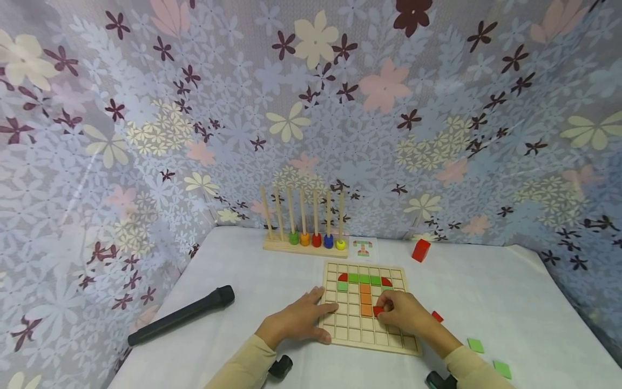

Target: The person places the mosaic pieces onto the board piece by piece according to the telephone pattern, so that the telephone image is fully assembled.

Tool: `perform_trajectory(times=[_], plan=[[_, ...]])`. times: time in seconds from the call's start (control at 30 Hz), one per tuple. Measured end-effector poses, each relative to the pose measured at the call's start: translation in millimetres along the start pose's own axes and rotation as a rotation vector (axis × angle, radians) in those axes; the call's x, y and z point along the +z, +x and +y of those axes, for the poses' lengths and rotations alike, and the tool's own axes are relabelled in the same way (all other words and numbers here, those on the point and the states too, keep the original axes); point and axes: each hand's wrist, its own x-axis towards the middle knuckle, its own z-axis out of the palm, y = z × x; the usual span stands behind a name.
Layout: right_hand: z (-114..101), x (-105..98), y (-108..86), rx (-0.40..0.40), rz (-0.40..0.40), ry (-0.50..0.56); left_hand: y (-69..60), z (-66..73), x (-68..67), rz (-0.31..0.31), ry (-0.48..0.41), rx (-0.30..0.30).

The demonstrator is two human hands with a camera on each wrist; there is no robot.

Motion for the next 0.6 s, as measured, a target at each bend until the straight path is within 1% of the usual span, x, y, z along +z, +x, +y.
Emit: perform_trajectory(times=[0.13,0.3,0.43,0.6], plan=[[-3.9,1.2,-1.3,0.020,0.013,-0.036,1.6,-0.6,1.2,0.003,0.010,0.003],[-5.3,-0.1,-1.9,0.034,0.023,-0.028,1.7,0.2,1.0,0.007,0.009,0.002],[-5.1,-0.8,-2.3,0.025,0.017,-0.022,1.6,0.6,1.5,0.007,0.014,-0.001],[-4.7,0.5,-2.1,-0.001,0.024,-0.046,0.7,1.8,1.2,0.007,0.014,-0.006]])
